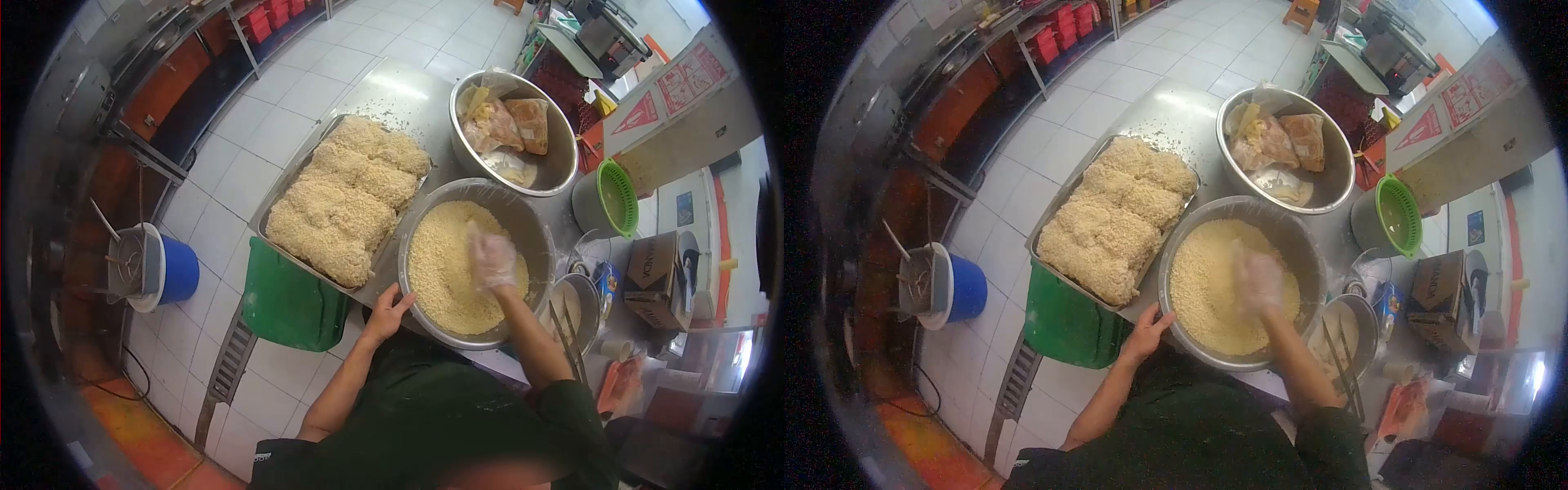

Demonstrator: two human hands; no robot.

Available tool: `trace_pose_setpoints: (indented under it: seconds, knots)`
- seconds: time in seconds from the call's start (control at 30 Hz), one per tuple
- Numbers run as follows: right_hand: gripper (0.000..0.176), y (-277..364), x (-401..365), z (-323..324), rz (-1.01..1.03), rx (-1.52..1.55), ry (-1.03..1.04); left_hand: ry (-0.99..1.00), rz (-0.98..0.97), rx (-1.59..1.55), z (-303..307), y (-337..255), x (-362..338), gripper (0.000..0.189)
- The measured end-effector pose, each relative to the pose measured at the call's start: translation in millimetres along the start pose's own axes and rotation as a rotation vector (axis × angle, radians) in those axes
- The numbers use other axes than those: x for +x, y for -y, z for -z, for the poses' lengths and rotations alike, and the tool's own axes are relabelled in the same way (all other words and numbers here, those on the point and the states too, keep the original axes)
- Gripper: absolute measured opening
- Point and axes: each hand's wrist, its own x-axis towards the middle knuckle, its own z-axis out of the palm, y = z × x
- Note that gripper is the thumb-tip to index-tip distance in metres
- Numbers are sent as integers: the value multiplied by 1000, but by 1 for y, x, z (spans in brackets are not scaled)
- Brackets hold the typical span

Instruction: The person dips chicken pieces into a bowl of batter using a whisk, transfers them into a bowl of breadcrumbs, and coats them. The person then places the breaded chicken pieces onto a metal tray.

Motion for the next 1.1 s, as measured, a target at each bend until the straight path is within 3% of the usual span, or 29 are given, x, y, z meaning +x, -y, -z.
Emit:
trace_pose_setpoints:
  seconds: [0.07,0.1,0.17,0.33,0.4,0.43,0.5,0.63,0.7,0.73,0.8,0.83,0.9,0.97,1.03,1.1]
  knots:
    - [57,6,1,-43,214,-33,-365,-14,4,4,-3,-4,-1,35]
    - [57,11,-9,-53,214,-35,-357,-27,4,11,-3,-4,-2,35]
    - [65,18,-26,-59,408,-175,-510,-36,-11,-14,0,7,3,36]
    - [69,24,-25,-52,335,-79,-467,-12,-34,-21,0,7,0,37]
    - [68,18,-15,-40,307,-46,-258,34,-28,-44,3,8,4,39]
    - [68,14,-3,-42,316,-57,-268,33,-44,-50,3,9,7,39]
    - [68,2,23,-55,213,-123,-497,19,-42,-24,2,14,5,40]
    - [65,15,16,-33,168,-191,-503,-37,-75,31,-5,-1,0,34]
    - [62,43,-40,18,58,-133,-52,23,-50,-46,3,16,7,33]
    - [62,11,-14,-9,68,-142,-66,20,-70,-49,2,16,6,33]
    - [57,-73,49,-35,447,-284,-30,31,-53,-42,3,14,5,32]
    - [57,-92,76,-41,448,-283,-38,34,-60,-37,2,13,4,32]
    - [52,-110,111,-47,198,-94,370,37,-58,-12,3,9,3,32]
    - [47,-96,102,-31,184,-149,351,41,-54,-12,6,8,5,33]
    - [42,-111,114,-35,276,97,386,44,-29,-30,5,16,6,34]
    - [40,-160,163,-57,419,182,130,36,-99,0,8,23,11,35]
